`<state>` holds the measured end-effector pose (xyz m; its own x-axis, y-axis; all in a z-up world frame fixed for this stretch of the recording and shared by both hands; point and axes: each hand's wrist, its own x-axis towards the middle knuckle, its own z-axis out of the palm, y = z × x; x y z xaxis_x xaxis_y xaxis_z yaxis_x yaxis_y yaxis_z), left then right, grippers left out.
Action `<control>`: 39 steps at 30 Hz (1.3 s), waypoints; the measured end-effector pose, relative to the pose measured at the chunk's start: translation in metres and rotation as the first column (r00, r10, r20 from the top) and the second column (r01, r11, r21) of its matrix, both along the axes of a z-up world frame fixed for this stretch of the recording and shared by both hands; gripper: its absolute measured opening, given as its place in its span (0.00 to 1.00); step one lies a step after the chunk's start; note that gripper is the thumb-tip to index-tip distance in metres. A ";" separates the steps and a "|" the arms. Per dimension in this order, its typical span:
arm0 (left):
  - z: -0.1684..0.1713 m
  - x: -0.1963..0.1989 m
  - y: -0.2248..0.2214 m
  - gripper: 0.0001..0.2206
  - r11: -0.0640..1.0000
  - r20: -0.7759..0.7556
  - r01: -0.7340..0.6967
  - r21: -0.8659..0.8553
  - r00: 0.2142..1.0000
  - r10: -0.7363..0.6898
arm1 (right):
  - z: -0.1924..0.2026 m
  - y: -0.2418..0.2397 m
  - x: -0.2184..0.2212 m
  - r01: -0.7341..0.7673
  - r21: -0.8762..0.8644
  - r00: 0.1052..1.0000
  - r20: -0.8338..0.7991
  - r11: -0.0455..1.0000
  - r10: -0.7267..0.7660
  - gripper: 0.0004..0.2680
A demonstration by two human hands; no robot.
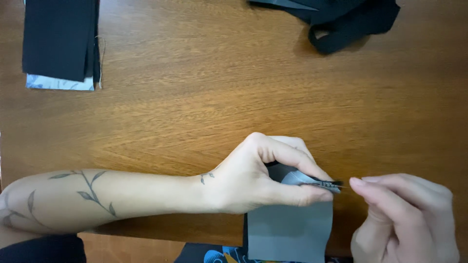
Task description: Preparing fabric pieces by aligning them and using a seam ripper to remove threads
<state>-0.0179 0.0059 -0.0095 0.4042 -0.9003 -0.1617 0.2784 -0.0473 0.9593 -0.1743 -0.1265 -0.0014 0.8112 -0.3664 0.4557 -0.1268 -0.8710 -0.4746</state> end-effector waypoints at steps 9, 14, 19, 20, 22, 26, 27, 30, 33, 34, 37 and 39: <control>-0.005 -0.004 0.000 0.06 0.998 0.020 -0.040 -0.046 0.999 0.041 | 0.001 -0.001 -0.001 -0.008 0.026 1.000 -0.020 1.000 0.008 0.08; -0.002 -0.004 0.000 0.08 0.999 -0.002 -0.023 -0.047 1.000 0.023 | -0.001 0.002 -0.003 0.042 0.076 0.999 -0.002 0.996 -0.042 0.07; -0.002 -0.006 -0.001 0.07 0.997 0.190 0.068 -0.045 0.980 -0.058 | -0.012 -0.003 -0.023 0.062 0.063 0.997 0.038 0.996 -0.065 0.07; -0.004 -0.006 -0.002 0.07 0.997 0.194 0.066 -0.047 0.979 -0.056 | -0.020 -0.005 -0.024 0.060 0.061 0.997 0.043 0.996 -0.063 0.07; -0.006 -0.006 -0.003 0.09 0.996 0.250 0.081 -0.040 0.966 -0.069 | -0.035 -0.009 -0.026 0.094 0.060 0.978 0.182 0.994 -0.103 0.10; 0.002 -0.004 -0.003 0.07 0.999 0.199 0.049 -0.006 0.979 -0.047 | -0.009 0.001 -0.016 0.207 0.061 0.975 0.065 0.977 -0.210 0.14; 0.003 -0.003 -0.003 0.07 0.999 0.214 0.044 -0.003 0.976 -0.043 | 0.000 -0.001 -0.011 0.170 0.145 0.985 -0.039 0.975 -0.166 0.18; -0.002 -0.002 -0.004 0.07 0.998 0.284 0.053 -0.028 0.958 -0.043 | 0.013 -0.008 0.005 0.056 0.250 0.990 -0.140 0.967 -0.021 0.22; -0.008 -0.006 -0.002 0.05 0.995 0.395 0.071 -0.068 0.918 -0.039 | 0.015 -0.009 0.014 -0.105 0.277 0.988 -0.083 0.955 0.133 0.13; -0.010 -0.004 -0.003 0.04 0.992 0.471 0.084 -0.090 0.881 -0.032 | 0.014 -0.010 0.020 -0.181 0.267 0.982 -0.006 0.946 0.190 0.05; -0.013 -0.008 -0.003 0.05 0.997 0.469 0.071 -0.040 0.882 -0.044 | 0.017 -0.006 0.020 -0.120 0.312 0.992 0.017 0.942 0.121 0.04; -0.014 -0.009 -0.003 0.05 0.995 0.488 0.072 -0.066 0.872 -0.031 | 0.013 -0.009 0.017 -0.117 0.283 0.993 -0.001 0.952 0.122 0.06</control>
